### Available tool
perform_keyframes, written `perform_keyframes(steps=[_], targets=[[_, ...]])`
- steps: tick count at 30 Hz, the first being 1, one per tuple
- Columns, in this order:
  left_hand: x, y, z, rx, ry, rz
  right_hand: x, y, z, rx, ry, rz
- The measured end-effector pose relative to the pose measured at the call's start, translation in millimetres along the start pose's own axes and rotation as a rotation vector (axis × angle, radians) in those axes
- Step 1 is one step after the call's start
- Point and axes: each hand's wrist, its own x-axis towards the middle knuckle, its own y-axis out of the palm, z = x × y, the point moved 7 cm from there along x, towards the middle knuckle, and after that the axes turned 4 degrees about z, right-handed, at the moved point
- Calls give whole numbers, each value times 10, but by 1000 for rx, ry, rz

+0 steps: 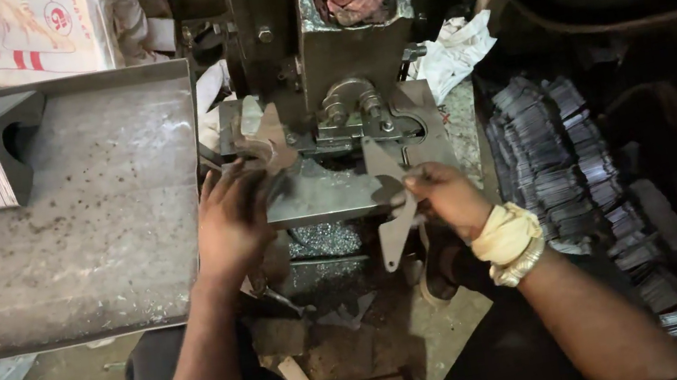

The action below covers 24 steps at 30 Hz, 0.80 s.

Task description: Manually feed and stamp metal pieces using a mechanical press machine.

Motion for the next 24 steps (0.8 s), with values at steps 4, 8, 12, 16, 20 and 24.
perform_keyframes(steps=[4, 8, 12, 16, 20, 24], targets=[[-71, -93, -350, -94, -97, 172, -139, -298, 257, -60, -29, -150], [-149, 241, -622, -196, 102, 198, 25, -687, 205, 10, -59, -183], [-339, 814, -627, -163, 240, 248, 43, -824, 172, -15, -168, -303], [-330, 1208, -608, 40, 272, 245, 179, -1014, 180, -150, -313, -337], [-304, 1322, -618, 36, 153, 272, 230, -972, 183, -61, -143, -372], [-385, 1413, -600, 110, 224, 276, 372, -1052, 423, -529, -214, -593]])
